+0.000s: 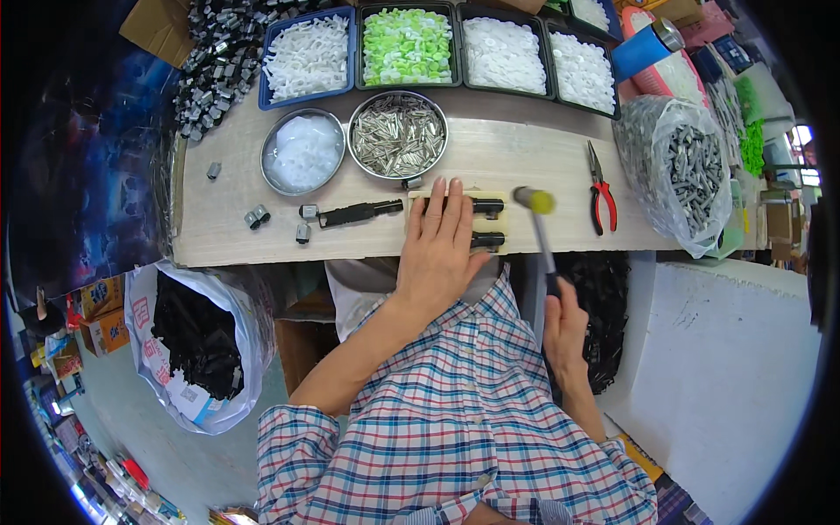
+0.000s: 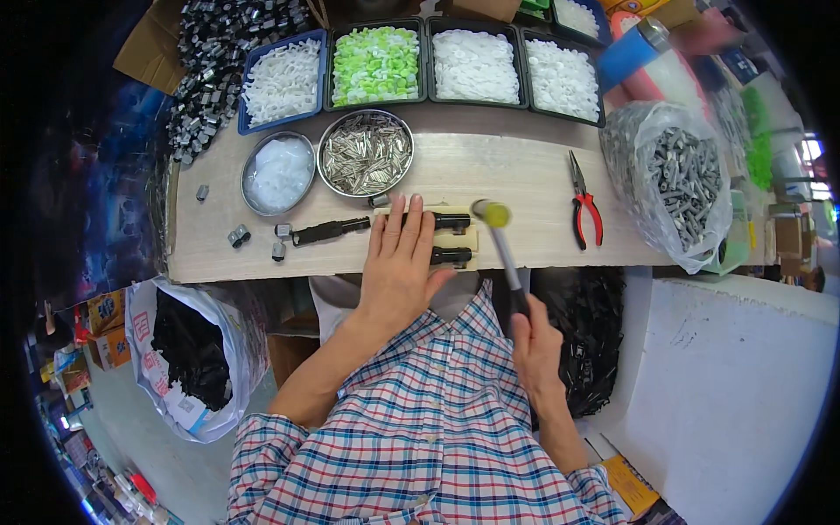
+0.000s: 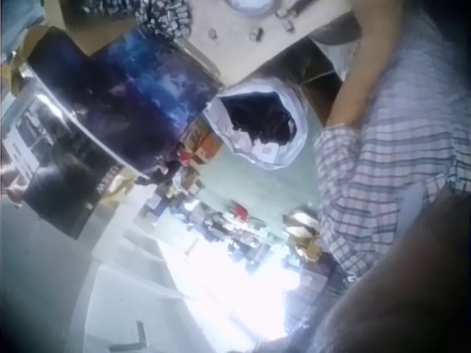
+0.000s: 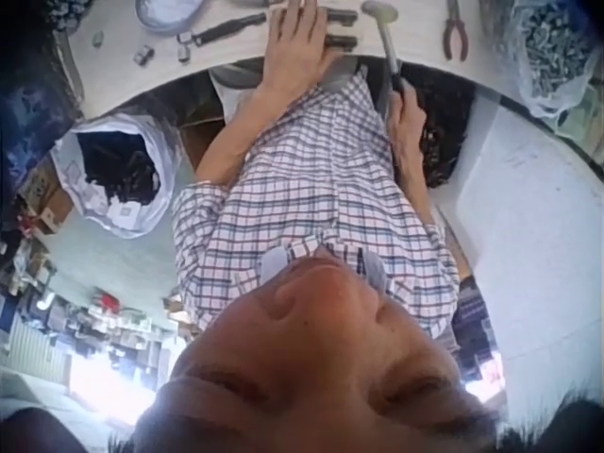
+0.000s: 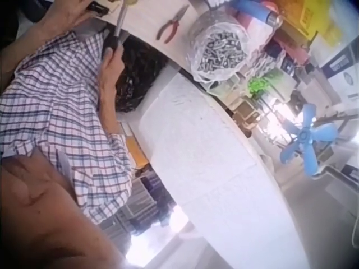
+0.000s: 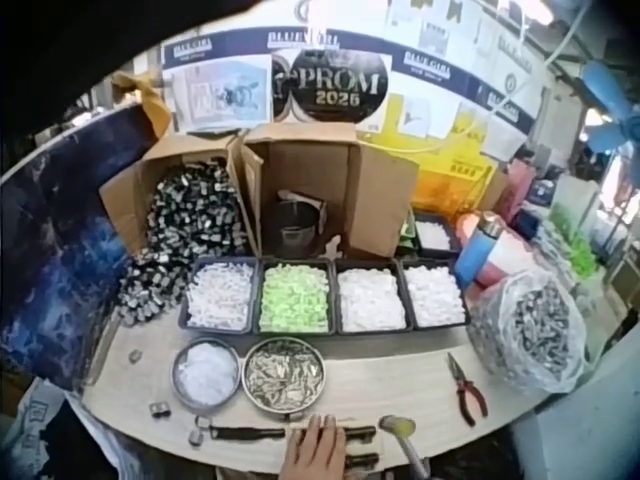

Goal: Assemble small mechanical components using tools at a workbench.

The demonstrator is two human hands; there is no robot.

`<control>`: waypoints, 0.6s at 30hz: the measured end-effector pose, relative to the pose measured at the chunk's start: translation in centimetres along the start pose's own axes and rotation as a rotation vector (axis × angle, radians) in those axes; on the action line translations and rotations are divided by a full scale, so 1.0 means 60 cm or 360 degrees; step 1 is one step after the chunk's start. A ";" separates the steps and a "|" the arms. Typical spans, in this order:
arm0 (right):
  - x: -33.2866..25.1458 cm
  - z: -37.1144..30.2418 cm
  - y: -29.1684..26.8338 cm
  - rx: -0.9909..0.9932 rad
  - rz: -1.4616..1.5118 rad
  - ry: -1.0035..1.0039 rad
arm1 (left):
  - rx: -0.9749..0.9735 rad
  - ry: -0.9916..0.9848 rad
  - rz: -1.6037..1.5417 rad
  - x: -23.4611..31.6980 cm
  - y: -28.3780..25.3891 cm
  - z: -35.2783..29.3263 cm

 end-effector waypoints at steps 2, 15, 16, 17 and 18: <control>-0.001 -0.009 0.003 -0.0065 0.0004 0.0020 | -0.0041 0.0021 0.0173 -0.002 0.022 -0.014; 0.004 -0.004 0.031 -0.0178 -0.0097 0.0087 | -0.0114 0.0038 0.0297 -0.001 0.043 -0.021; 0.003 -0.014 0.022 -0.0122 -0.0004 0.0032 | -0.0117 0.0039 0.0297 -0.002 0.044 -0.018; 0.005 -0.027 0.018 -0.0125 -0.0004 0.0037 | -0.0094 0.0052 0.0327 -0.001 0.043 -0.017; 0.002 -0.040 0.012 -0.0101 -0.0027 -0.0064 | -0.0071 0.0065 0.0358 0.001 0.042 -0.016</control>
Point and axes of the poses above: each hand's wrist, its own z-axis towards the middle knuckle, its own y-axis out of the palm, x = y × z, the point moved 5 cm from there along z, towards the middle knuckle, and after that the axes turned 6 degrees about z, right-handed, at the moved point
